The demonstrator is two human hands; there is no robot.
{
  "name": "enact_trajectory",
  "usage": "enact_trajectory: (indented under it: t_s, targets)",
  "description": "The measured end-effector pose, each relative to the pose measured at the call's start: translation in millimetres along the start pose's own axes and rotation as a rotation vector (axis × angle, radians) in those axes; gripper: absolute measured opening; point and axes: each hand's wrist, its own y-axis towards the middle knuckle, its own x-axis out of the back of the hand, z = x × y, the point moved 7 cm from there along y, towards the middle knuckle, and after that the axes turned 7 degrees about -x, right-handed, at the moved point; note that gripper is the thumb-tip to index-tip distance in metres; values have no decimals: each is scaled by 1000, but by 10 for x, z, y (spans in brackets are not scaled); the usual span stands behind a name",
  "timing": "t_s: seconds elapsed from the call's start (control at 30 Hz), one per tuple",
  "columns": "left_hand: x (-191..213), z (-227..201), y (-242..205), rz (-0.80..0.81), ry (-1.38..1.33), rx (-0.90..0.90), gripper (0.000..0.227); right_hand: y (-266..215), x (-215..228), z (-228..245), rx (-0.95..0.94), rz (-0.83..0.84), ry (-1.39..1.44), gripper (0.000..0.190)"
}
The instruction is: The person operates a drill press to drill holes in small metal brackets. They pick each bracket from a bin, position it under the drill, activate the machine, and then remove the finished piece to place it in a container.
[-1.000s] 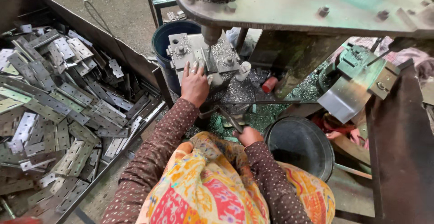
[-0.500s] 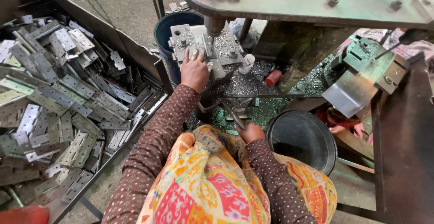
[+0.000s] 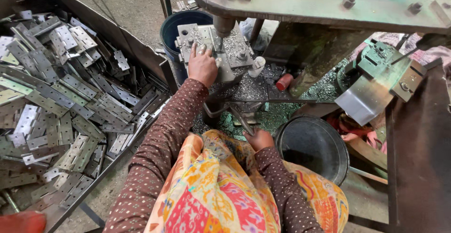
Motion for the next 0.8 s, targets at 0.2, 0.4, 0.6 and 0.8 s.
enact_trajectory:
  t_s: [0.2, 0.4, 0.6, 0.8]
  targets:
    - [258, -47, -419, -58, -147, -27, 22, 313, -383, -344, 31, 1, 9, 50]
    - [357, 265, -1790, -471, -43, 53, 27, 369, -4, -311, 67, 31, -213, 63]
    - [385, 1658, -3298, -201, 457, 548, 48, 218, 228, -37, 112, 20, -297, 72]
    - [414, 2263, -4644, 247, 164, 1143, 68, 204, 244, -52, 87, 46, -274, 70]
